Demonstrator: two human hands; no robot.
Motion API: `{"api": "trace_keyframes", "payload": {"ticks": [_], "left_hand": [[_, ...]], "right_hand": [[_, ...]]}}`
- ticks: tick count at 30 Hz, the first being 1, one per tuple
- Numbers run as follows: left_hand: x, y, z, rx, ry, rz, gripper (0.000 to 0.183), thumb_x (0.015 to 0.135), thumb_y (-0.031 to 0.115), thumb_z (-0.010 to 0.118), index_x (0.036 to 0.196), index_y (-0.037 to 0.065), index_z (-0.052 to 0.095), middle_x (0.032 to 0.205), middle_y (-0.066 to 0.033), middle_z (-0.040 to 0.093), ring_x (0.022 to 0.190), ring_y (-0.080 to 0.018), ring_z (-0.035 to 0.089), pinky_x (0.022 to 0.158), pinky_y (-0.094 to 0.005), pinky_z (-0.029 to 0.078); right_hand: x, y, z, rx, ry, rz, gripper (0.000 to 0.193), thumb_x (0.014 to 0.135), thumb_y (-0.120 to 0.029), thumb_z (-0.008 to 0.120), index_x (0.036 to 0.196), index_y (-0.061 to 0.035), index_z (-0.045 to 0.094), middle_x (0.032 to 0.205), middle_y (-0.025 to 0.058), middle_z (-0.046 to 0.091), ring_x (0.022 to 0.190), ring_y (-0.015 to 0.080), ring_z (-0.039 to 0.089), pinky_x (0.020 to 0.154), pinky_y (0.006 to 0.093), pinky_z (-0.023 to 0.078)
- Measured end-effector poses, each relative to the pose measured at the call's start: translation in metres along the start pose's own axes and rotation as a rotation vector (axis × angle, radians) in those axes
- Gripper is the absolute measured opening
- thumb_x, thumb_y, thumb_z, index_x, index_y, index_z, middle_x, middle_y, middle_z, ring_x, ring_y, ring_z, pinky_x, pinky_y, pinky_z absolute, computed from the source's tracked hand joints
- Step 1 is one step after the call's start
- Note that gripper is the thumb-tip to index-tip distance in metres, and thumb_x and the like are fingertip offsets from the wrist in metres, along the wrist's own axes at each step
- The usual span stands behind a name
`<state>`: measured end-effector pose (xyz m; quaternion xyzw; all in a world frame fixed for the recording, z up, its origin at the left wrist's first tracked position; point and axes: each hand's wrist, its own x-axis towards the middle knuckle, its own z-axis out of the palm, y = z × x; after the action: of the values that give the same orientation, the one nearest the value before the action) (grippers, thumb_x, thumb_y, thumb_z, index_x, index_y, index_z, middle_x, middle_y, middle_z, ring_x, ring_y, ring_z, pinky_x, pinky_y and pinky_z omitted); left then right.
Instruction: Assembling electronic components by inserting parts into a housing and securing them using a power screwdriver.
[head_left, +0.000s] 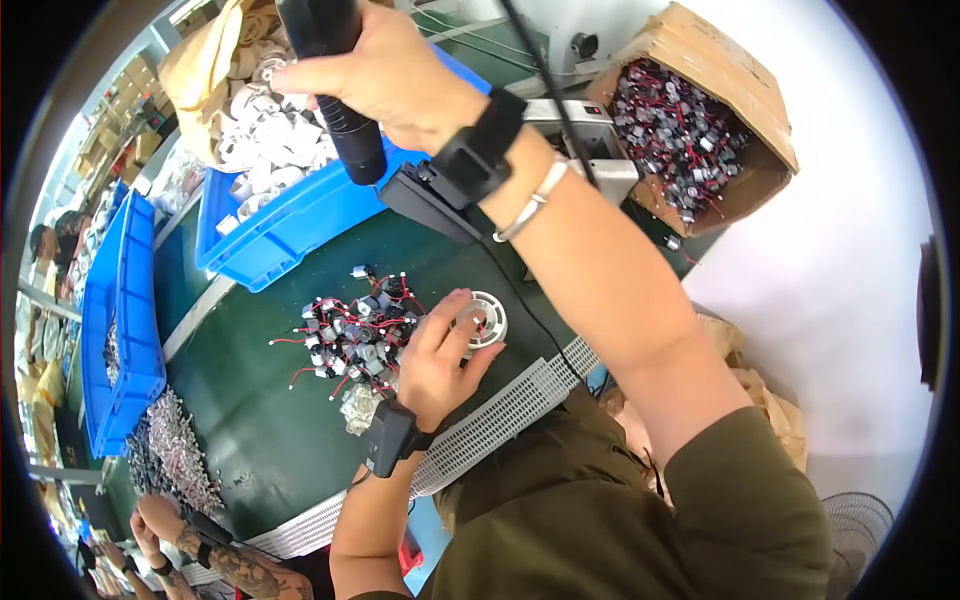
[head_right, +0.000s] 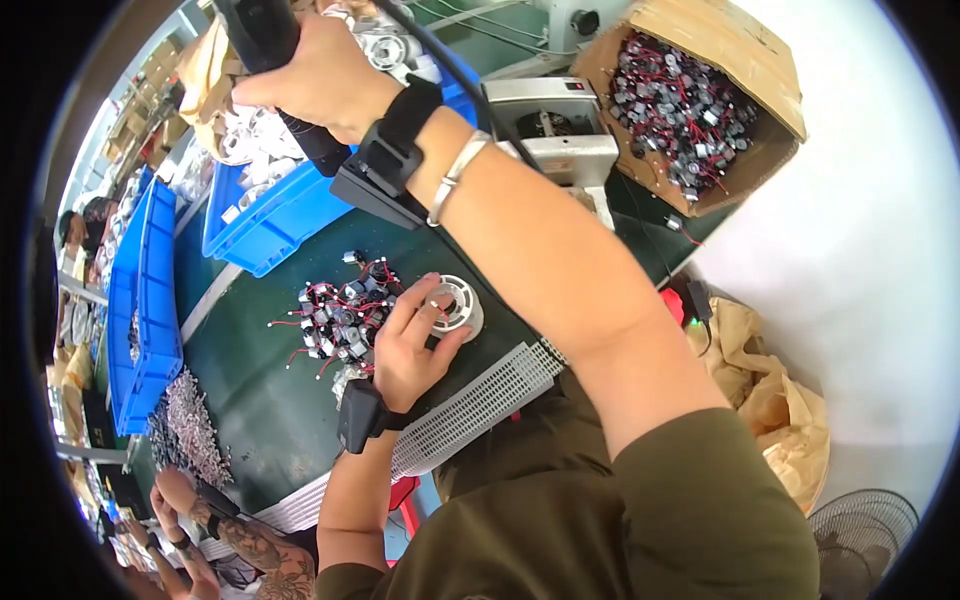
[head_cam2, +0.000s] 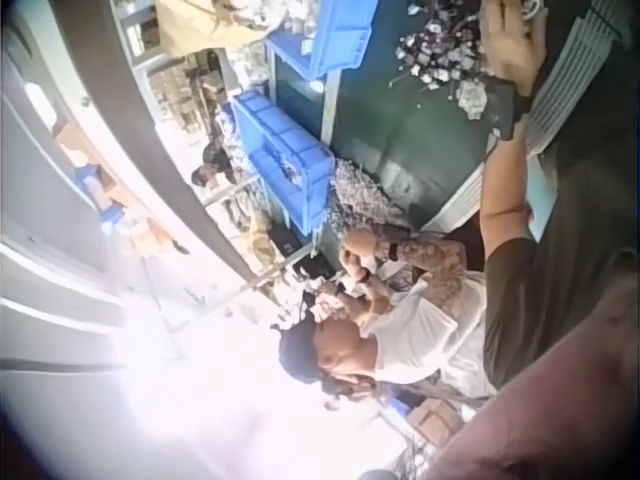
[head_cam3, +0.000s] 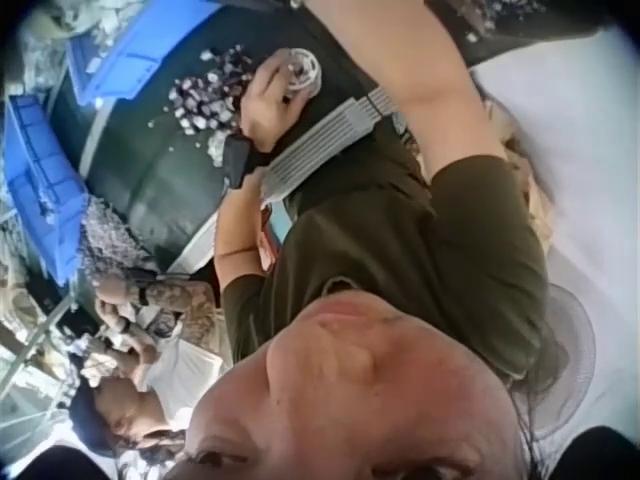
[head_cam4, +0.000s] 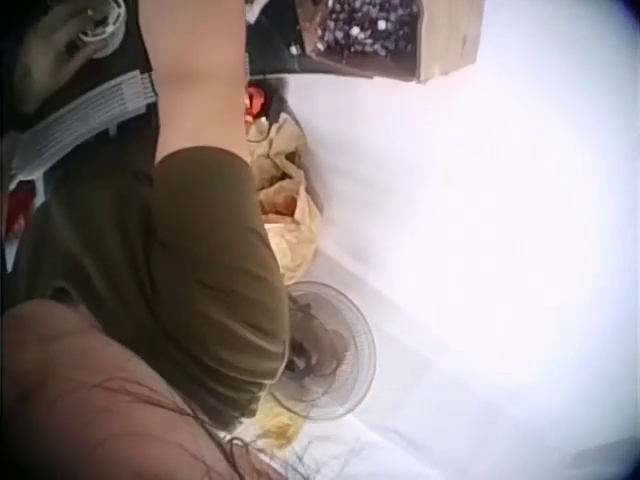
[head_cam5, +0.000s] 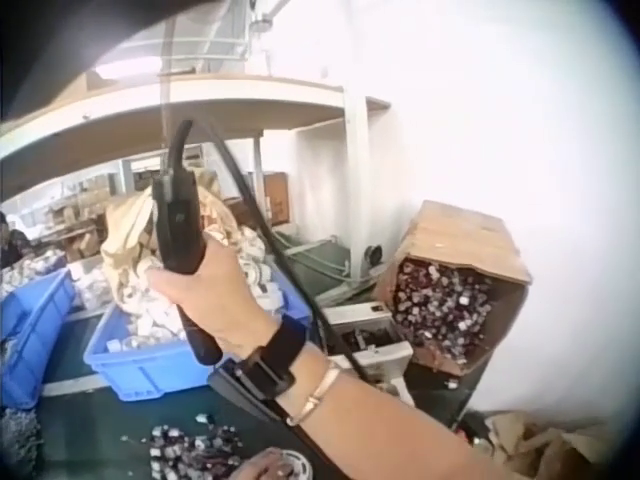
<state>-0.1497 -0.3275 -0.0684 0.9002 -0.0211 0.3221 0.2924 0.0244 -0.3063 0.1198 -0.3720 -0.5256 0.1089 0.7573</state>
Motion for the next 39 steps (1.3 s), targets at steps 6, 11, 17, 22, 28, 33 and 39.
{"api": "trace_keyframes", "payload": {"ticks": [6,11,17,22,28,33,39], "left_hand": [[0.003,-0.006,-0.01,0.076,0.03,0.016,0.035,0.069,0.009,0.08,0.099,0.0,0.064,0.119,-0.018,0.058,0.1,-0.0339,0.062,0.08,-0.0357,0.054],[0.003,-0.009,-0.006,0.071,-0.002,-0.011,0.036,0.069,0.005,0.079,0.1,-0.003,0.063,0.121,-0.0192,0.057,0.1,-0.0338,0.062,0.08,-0.036,0.054],[0.0,-0.008,-0.006,0.04,-0.019,0.005,0.034,0.07,0.001,0.078,0.099,-0.006,0.061,0.124,-0.02,0.056,0.103,-0.0331,0.062,0.081,-0.0357,0.054],[-0.002,-0.008,-0.003,0.01,-0.022,-0.033,0.034,0.069,0.001,0.078,0.098,-0.007,0.062,0.124,-0.02,0.056,0.105,-0.0339,0.061,0.082,-0.0361,0.054],[-0.003,-0.01,-0.007,0.075,-0.024,-0.008,0.036,0.068,0.004,0.08,0.098,-0.007,0.064,0.125,-0.0199,0.056,0.106,-0.0339,0.061,0.084,-0.0357,0.054],[-0.005,-0.011,-0.006,0.03,-0.031,-0.033,0.036,0.069,0.005,0.08,0.099,-0.006,0.064,0.124,-0.0204,0.056,0.107,-0.0346,0.06,0.085,-0.0366,0.053],[-0.007,-0.012,-0.004,-0.012,0.018,-0.054,0.037,0.067,0.004,0.081,0.097,-0.005,0.062,0.123,-0.0214,0.056,0.106,-0.0358,0.06,0.083,-0.0367,0.054]], "right_hand": [[-0.066,-0.106,-0.058,-0.053,0.143,0.151,0.03,0.08,-0.012,0.068,0.101,0.0046,0.054,0.072,0.0064,0.058,0.064,0.0152,0.058,0.058,0.0262,0.047],[-0.125,-0.095,-0.1,-0.352,0.417,0.081,0.032,0.079,-0.003,0.07,0.106,0.0035,0.054,0.077,0.0052,0.059,0.058,0.0113,0.057,0.052,0.0231,0.046],[-0.14,-0.068,-0.126,-0.231,0.166,-0.248,0.032,0.079,0.0,0.067,0.108,0.0048,0.053,0.076,0.0067,0.06,0.059,0.0127,0.058,0.053,0.0256,0.048],[-0.142,-0.054,-0.139,-0.226,0.122,-0.288,0.036,0.078,0.0,0.067,0.11,0.0066,0.052,0.072,0.007,0.06,0.059,0.0129,0.058,0.055,0.0265,0.048],[-0.146,-0.066,-0.113,-0.303,0.445,0.086,0.039,0.078,0.0,0.067,0.113,0.0067,0.051,0.073,0.0067,0.061,0.059,0.0125,0.059,0.057,0.0258,0.049],[-0.15,-0.067,-0.11,-0.343,0.453,0.069,0.038,0.078,0.001,0.066,0.113,0.0065,0.051,0.073,0.0068,0.062,0.059,0.0122,0.058,0.057,0.0252,0.049],[-0.145,-0.054,-0.125,-0.306,0.187,-0.101,0.037,0.077,0.005,0.064,0.111,0.0072,0.05,0.072,0.0079,0.061,0.056,0.014,0.058,0.054,0.0267,0.048]]}}
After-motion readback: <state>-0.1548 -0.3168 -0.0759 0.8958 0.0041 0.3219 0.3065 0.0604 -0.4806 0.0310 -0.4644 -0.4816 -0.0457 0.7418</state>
